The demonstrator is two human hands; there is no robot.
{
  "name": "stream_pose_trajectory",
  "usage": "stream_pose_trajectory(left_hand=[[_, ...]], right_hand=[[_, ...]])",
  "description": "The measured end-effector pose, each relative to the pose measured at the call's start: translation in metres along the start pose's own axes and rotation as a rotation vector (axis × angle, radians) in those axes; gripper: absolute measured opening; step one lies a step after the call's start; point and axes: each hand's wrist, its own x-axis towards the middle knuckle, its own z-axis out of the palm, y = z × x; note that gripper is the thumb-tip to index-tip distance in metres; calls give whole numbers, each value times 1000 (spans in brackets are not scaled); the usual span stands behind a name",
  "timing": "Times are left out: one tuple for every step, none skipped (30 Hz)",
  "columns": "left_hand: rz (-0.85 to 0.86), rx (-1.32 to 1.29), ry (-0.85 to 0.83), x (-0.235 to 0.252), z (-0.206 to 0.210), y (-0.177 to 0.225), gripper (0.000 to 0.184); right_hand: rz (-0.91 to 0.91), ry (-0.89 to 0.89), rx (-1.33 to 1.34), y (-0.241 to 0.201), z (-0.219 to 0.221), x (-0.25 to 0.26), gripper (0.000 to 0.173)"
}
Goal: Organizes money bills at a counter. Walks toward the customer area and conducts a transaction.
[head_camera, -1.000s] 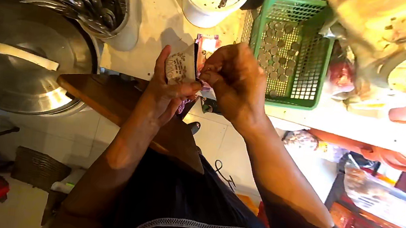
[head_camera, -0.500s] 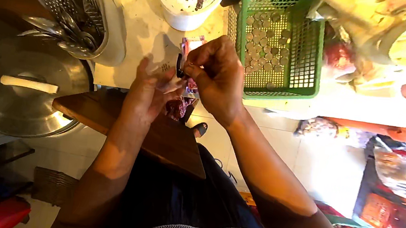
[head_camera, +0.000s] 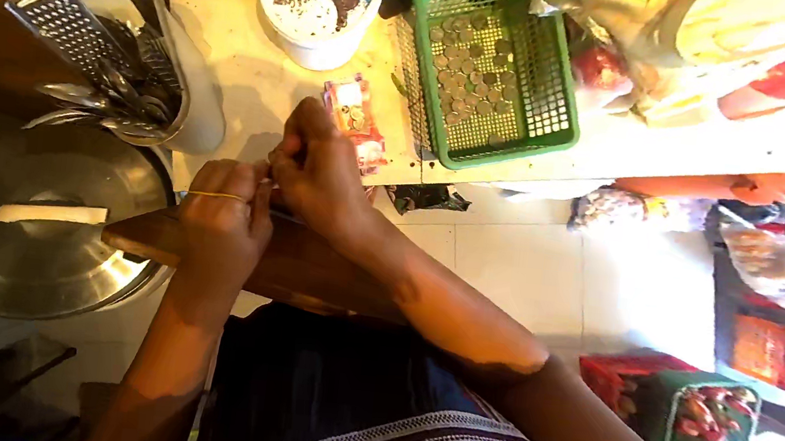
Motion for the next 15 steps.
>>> stream_pose_trajectory(left_hand=[[-8,-8,19,-4,-1,-1,18],[-12,-20,44,-7,-3,-2,16],[-15,-33,56,-8,-4,-4,15],[-21,-57,56,-10,-5,-7,15],[-35,-82,45,-11,-6,-9,14],[-59,-115,32,-12,-6,-11,14],[-81,-148,27,-11,-5,-13,15],[-99,-181,32,-8,-5,-13,15],[-114,-216,33,-3,-5,-14,15],[-126,-259,19,3,-7,-14,17],[-127,-313,-12,12,-10,-15,19],[-130,-380,-62,21,-13,-17,20],[-136,-450,-118,31,-16,-19,21],[-134,-520,-164,41,-17,-23,21],[-128,-596,-184,50,-15,-28,21]], right_hand=[[28,-3,-72,5,5,1,16],[53,3,-128,14,8,5,14],[80,12,-138,27,8,13,14],[108,43,-104,41,9,22,13],[137,74,-57,53,10,28,12],[163,99,-20,59,9,30,12],[177,113,-4,60,7,30,11],[183,113,10,60,4,28,11],[180,94,33,58,2,24,12],[162,64,56,56,-2,20,17],[131,29,72,52,-5,13,23],[85,-17,70,44,-9,5,29],[31,-77,62,36,-13,0,37],[-29,-127,57,28,-14,-1,46],[-77,-148,32,22,-12,-1,51]])
